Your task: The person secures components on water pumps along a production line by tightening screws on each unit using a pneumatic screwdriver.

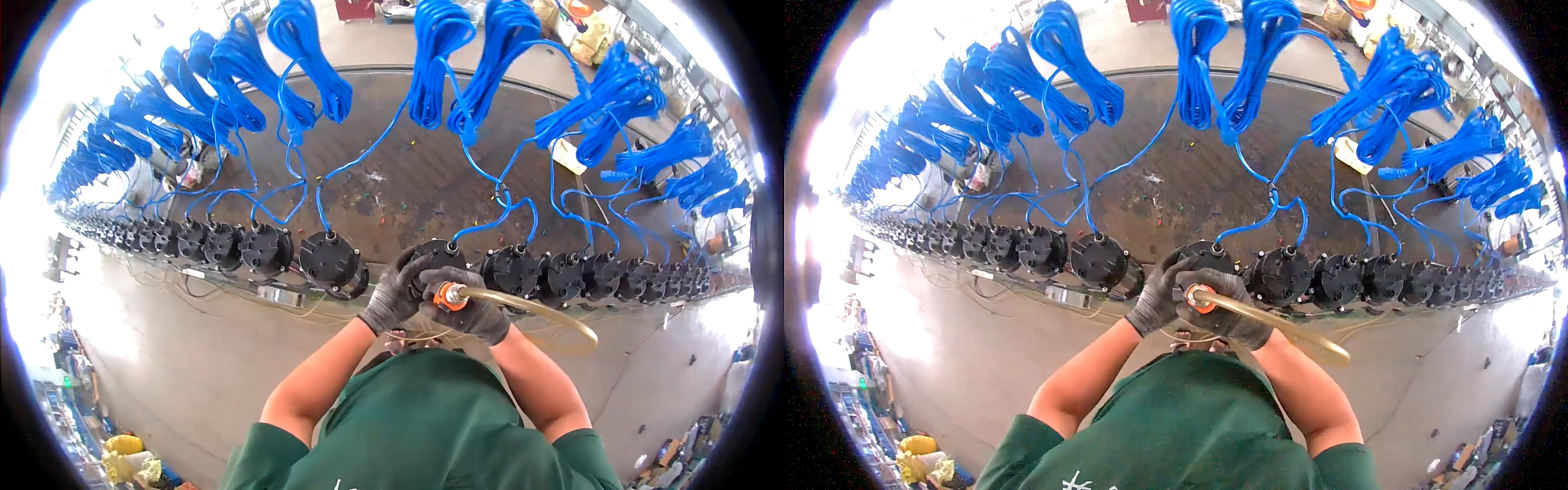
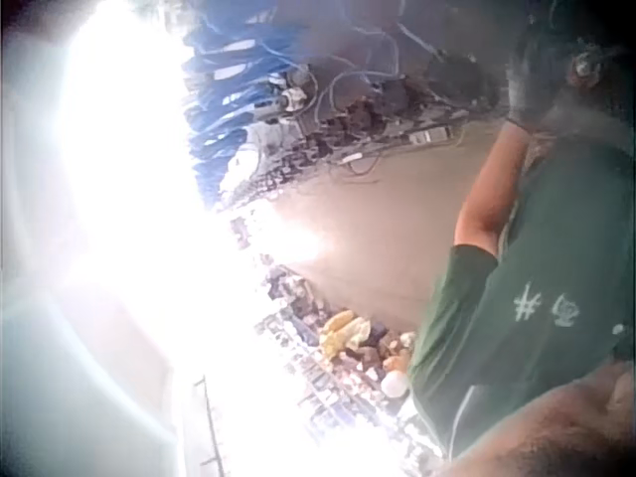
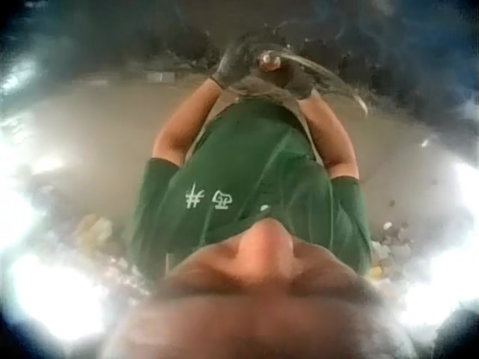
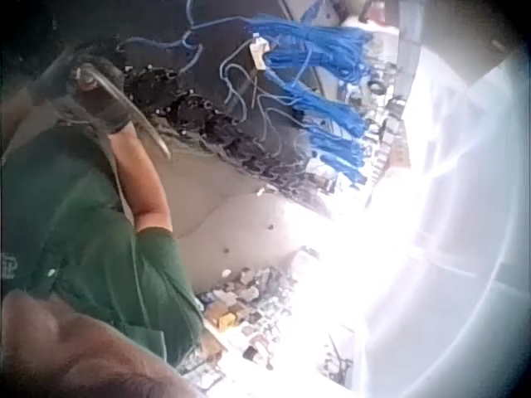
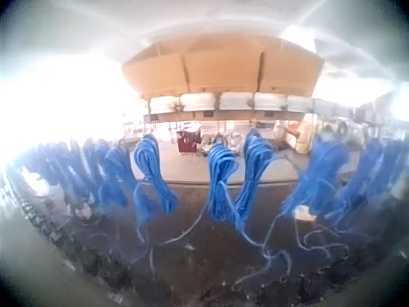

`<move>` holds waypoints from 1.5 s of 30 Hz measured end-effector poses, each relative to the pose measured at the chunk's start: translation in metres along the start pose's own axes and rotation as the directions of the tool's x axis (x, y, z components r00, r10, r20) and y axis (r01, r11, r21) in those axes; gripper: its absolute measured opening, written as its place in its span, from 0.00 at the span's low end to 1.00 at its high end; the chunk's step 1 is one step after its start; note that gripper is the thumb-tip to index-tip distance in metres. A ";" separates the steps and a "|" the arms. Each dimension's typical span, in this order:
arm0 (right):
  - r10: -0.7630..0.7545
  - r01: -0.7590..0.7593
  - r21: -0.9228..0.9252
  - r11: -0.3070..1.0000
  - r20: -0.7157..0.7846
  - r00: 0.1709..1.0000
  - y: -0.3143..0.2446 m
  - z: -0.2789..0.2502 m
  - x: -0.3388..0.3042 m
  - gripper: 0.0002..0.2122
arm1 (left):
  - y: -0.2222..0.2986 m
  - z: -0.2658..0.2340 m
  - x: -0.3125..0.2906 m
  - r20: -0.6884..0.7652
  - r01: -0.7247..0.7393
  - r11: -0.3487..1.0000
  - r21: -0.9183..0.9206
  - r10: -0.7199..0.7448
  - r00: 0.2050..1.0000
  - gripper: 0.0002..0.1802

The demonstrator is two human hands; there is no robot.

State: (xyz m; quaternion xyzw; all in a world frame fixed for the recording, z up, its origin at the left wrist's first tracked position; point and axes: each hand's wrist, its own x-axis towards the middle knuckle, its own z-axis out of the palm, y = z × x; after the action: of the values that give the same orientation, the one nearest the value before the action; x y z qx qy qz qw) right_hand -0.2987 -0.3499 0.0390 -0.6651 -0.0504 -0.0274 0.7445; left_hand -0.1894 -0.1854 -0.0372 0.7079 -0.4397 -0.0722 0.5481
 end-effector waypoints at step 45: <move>-0.020 0.013 0.087 0.996 0.076 0.997 0.014 -0.012 0.017 0.17 | -0.003 0.012 -0.001 -0.137 -0.185 0.891 0.415 0.262 0.955 0.20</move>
State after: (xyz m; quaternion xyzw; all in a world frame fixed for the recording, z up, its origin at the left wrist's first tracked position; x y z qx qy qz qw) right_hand -0.2800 -0.3601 0.0257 -0.6325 -0.0854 -0.0059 0.7698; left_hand -0.1956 -0.1926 -0.0447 0.7524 -0.4698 0.1500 0.4366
